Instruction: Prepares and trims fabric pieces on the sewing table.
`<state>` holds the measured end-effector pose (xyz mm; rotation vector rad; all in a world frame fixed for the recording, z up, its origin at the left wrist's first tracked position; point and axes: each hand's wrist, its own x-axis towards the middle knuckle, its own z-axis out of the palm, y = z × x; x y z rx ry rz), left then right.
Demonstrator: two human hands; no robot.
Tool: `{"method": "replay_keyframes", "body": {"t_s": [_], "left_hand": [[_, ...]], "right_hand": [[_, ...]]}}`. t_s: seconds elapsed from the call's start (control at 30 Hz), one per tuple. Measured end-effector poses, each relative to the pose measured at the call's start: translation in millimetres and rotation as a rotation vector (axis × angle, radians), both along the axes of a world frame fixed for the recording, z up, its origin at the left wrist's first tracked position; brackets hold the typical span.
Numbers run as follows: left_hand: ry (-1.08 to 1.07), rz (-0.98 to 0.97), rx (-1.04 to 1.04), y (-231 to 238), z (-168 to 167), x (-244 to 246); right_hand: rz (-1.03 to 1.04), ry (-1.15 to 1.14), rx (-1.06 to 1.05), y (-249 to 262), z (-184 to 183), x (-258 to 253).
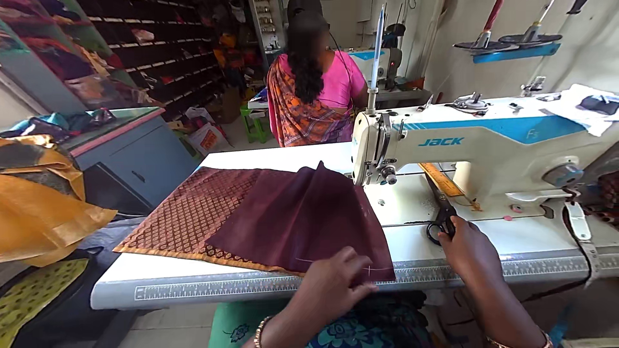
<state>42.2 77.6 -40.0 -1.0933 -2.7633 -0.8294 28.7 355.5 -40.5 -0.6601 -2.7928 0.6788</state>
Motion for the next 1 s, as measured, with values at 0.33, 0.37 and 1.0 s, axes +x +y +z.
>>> {"method": "replay_keyframes", "body": {"t_s": [0.33, 0.37, 1.0], "left_hand": [[0.280, -0.090, 0.096, 18.9, -35.3, -7.3], [0.282, -0.095, 0.103, 18.9, -35.8, -7.1], [0.188, -0.102, 0.194, 27.1, -40.8, -6.0]], "right_hand": [[-0.003, 0.020, 0.011, 6.5, -8.2, 8.3], [-0.005, 0.020, 0.015, 5.6, -7.9, 8.6], [-0.018, -0.090, -0.071, 14.2, 1.6, 8.8]]}}
